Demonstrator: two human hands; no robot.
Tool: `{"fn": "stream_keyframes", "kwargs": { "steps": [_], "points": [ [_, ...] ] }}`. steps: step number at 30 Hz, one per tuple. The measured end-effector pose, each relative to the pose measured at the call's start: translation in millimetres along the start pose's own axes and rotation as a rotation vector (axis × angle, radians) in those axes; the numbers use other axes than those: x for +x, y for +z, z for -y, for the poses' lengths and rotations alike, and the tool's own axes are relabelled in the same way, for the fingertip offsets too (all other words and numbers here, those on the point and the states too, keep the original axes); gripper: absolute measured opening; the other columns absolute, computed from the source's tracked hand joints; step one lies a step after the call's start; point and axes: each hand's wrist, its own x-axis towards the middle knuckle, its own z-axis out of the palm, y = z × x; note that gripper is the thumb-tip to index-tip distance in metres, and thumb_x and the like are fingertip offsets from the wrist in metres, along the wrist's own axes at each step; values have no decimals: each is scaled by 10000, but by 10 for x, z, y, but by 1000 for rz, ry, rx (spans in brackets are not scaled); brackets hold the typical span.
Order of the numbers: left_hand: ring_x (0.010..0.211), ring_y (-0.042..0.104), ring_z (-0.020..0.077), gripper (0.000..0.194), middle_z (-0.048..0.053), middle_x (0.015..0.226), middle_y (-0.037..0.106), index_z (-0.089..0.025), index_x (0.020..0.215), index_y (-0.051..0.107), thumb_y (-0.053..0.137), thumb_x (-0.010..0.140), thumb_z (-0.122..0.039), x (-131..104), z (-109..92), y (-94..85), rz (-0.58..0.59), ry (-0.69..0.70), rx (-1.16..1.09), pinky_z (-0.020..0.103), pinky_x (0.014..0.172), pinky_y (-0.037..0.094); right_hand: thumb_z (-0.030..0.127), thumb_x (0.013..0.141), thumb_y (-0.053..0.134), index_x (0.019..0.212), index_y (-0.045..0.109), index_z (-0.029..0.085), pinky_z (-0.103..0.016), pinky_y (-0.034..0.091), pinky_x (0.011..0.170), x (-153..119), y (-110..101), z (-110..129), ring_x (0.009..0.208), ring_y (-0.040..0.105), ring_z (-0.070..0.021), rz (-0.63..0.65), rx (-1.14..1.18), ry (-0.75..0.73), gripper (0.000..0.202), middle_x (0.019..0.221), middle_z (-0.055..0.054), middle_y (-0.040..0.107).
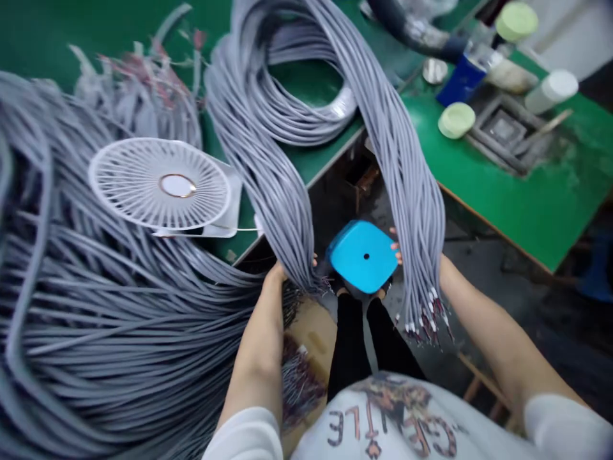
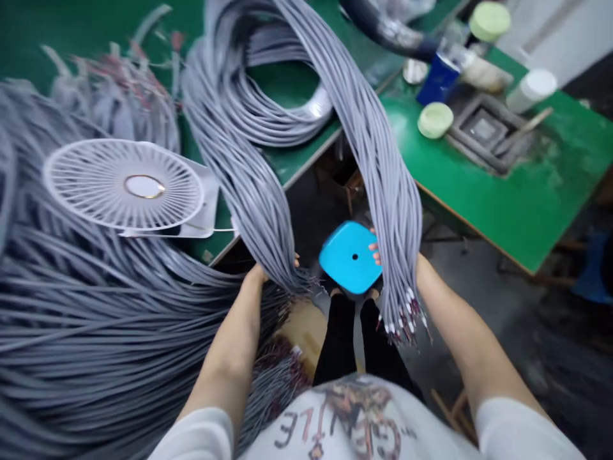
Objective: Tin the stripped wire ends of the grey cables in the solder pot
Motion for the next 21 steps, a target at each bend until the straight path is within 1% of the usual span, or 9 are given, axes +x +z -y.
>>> {"fn": "stream_keyframes", "kwargs": {
  "steps": [2,4,5,7,10,12,15,18,21],
  "points": [
    [764,686,267,337,171,819,703,-55,1039,656,432,916,-274,-132,96,106,-22,-46,41,431,708,569,367,912,246,1188,549,262,-314,517,855,-224,96,-15,1027,638,-157,-12,223,-66,423,1221,-77,626],
    [790,694,274,427,164,827,710,-69,1066,649,364,926,-355,-241,184,246,-34,-54,54,445,735,572,433,948,175,1156,587,190,-322,513,902,-427,163,-4,1090,606,-173,48,490,-195,522,1232,-86,624],
    [812,696,279,469,165,838,711,-74,1073,645,333,927,-392,-286,226,326,-43,-45,48,457,751,572,491,952,135,1162,587,159,-337,504,930,-516,182,11,1115,589,-186,92,587,-224,599,1233,-91,624],
    [848,695,297,535,177,855,709,-70,1071,643,294,918,-446,-356,302,496,-79,-5,8,489,769,569,715,869,51,1179,578,110,-408,497,948,-678,197,57,1128,573,-238,140,697,-263,860,1168,-116,652],
    [865,692,315,566,188,860,705,-59,1064,644,306,898,-482,-419,381,732,-149,58,-68,526,765,565,861,754,84,1190,562,70,-481,482,954,-904,189,170,1068,594,-268,214,753,-322,1022,1049,-127,687],
    [867,690,311,569,177,850,705,-70,1049,649,328,885,-511,-437,404,857,-169,67,-80,535,773,562,861,757,124,1171,561,63,-496,487,941,-1053,177,270,992,623,-254,267,761,-358,1000,973,-120,700],
    [877,686,310,570,164,846,706,-91,995,659,334,874,-543,-446,410,994,-189,75,-78,550,788,555,839,776,82,1133,564,73,-509,507,900,-1249,144,424,869,655,-225,304,746,-385,973,869,-95,706],
    [891,681,308,548,162,854,705,-101,942,663,323,880,-527,-461,407,1092,-230,99,-65,542,790,557,812,794,40,1105,561,68,-509,527,854,-1374,84,539,813,665,-218,295,702,-388,960,795,-77,705],
    [886,681,300,522,158,862,700,-108,920,664,335,874,-511,-501,402,1175,-246,116,-31,523,791,562,808,794,21,1089,558,68,-488,540,819,-1423,14,608,825,667,-224,274,664,-386,961,793,-74,712]
  ]
}}
